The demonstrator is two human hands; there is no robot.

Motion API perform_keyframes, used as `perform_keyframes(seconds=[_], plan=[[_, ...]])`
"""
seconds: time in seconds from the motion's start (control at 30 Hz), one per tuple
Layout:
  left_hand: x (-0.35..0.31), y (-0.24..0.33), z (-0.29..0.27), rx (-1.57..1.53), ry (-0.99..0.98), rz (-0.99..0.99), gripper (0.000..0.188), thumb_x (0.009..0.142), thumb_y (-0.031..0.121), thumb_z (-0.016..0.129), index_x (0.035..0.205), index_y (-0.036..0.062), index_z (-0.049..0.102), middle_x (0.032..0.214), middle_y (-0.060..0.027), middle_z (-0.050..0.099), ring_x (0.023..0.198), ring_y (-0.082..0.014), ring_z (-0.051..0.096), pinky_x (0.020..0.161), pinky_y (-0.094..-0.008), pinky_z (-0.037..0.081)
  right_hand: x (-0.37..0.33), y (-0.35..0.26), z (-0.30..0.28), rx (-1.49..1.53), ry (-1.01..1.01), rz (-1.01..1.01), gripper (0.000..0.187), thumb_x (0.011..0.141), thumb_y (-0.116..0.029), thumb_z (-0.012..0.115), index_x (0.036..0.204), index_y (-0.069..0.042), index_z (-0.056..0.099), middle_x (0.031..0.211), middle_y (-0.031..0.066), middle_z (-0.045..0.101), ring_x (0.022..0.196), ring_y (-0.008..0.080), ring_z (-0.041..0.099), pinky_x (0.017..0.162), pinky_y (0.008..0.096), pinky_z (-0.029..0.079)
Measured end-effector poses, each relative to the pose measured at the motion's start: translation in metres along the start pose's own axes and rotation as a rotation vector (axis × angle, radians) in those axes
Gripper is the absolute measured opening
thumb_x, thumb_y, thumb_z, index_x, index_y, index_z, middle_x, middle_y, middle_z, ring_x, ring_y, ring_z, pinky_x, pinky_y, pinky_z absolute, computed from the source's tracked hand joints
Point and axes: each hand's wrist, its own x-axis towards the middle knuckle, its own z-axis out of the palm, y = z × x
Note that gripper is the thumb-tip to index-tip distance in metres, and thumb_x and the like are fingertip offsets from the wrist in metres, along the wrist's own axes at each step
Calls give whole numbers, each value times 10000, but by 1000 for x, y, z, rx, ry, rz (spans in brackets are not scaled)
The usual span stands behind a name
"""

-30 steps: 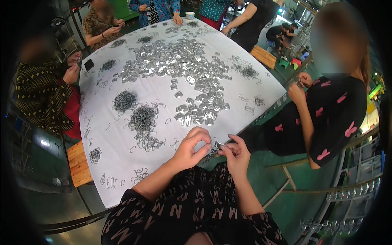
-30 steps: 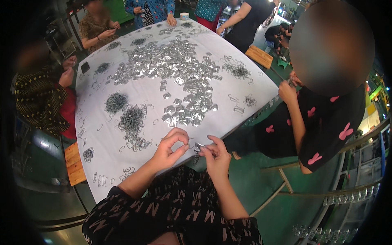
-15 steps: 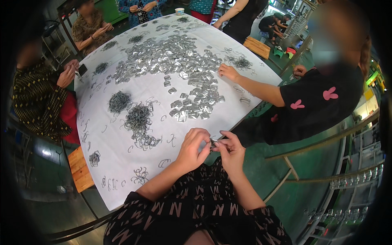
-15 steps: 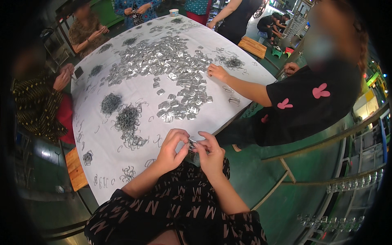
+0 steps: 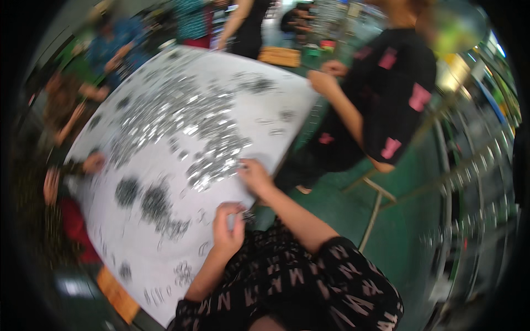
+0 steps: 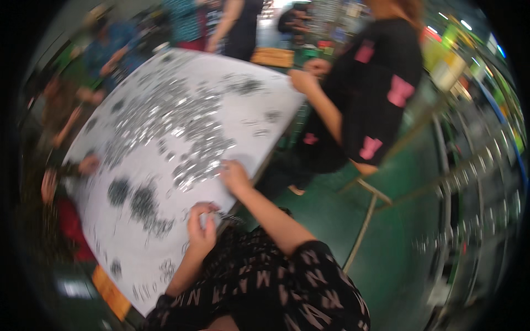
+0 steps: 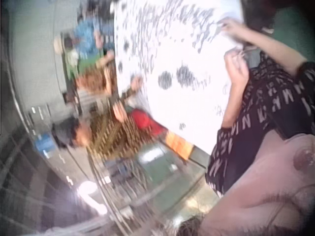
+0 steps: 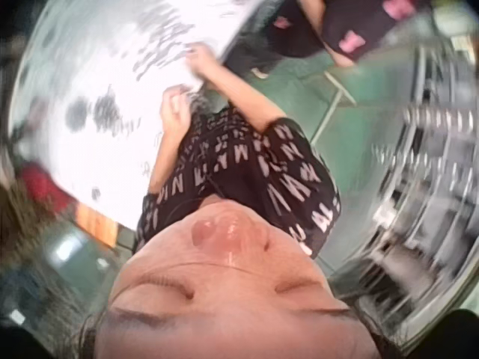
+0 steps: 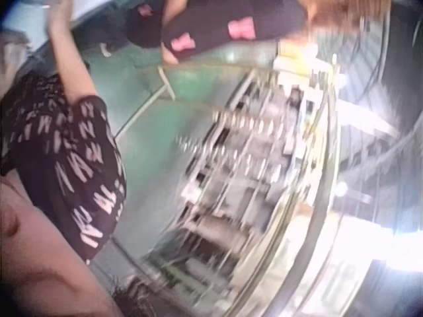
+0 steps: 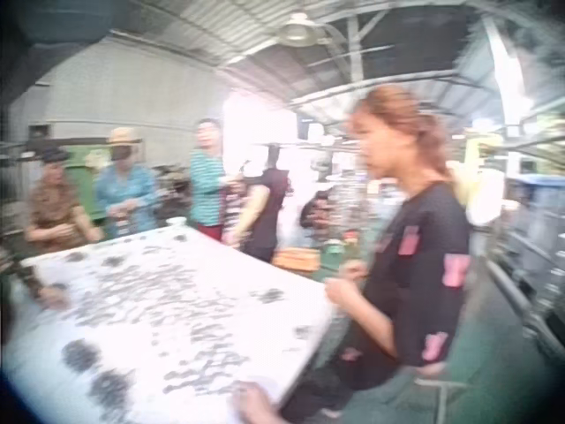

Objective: The person assembles small metal parts by hand, picking up wire and rectangular pieces from a table and attaching them to a metal rack. They work alongside others at the table before moving to the floor to continue attaching parts to the rack.

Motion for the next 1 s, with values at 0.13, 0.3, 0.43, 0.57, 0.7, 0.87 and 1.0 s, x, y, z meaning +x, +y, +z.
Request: perform_keyframes(seconds=[0.13, 0.3, 0.43, 0.57, 0.7, 0.87, 1.0], plan=[[-3, 8, 6, -107, -19, -16, 106, 861, -62, 447, 937, 10, 430, 905, -171, 562, 840, -229, 562, 806, -333, 452, 27, -5, 24, -270, 50, -150, 389, 750, -136, 671, 1135, -101, 629, 995, 181, 542, 952, 338, 545, 847, 420, 457], [-7, 4, 10, -178, -86, -79, 72, 914, -48, 398, 951, 14, 395, 937, -142, 509, 916, -207, 516, 880, -350, 418, 29, -15, 11, -443, 0, -133, 237, 753, -113, 660, 986, -71, 655, 1038, 160, 523, 956, 328, 550, 818, 425, 466], [-8, 3, 13, -188, -85, -78, 70, 914, -50, 396, 949, 11, 399, 931, -135, 496, 911, -203, 508, 876, -352, 419, 23, -17, -4, -465, 17, -97, 203, 753, -78, 641, 954, -52, 653, 978, 165, 578, 928, 345, 565, 814, 429, 472], [-9, -1, 13, -183, -88, -83, 59, 917, -41, 401, 955, 3, 406, 932, -134, 499, 917, -203, 513, 879, -355, 421, -2, -34, -27, -163, 79, 65, 232, 746, -50, 624, 973, -62, 666, 928, 178, 636, 925, 356, 587, 832, 412, 475], [-10, 2, 13, -161, -73, -106, 58, 908, -40, 419, 951, -2, 426, 938, -138, 526, 918, -202, 528, 878, -345, 424, -27, -65, -58, -227, 50, 5, 225, 757, -38, 623, 971, -70, 683, 931, 164, 665, 909, 333, 614, 818, 408, 484], [-3, 6, 18, -74, -85, -82, 91, 863, -49, 478, 934, 6, 457, 925, -155, 596, 859, -215, 578, 790, -317, 460, -50, -76, -85, 39, 84, -122, 205, 777, -68, 666, 981, -53, 682, 832, 113, 679, 687, 207, 642, 643, 317, 510], [-7, 3, 18, -25, -10, -124, 103, 853, -28, 535, 933, 12, 484, 915, -134, 607, 839, -241, 594, 766, -322, 463, -73, -96, -89, 338, -112, 22, 196, 822, -22, 662, 1017, 0, 668, 817, 64, 667, 688, 67, 597, 630, 218, 498]])
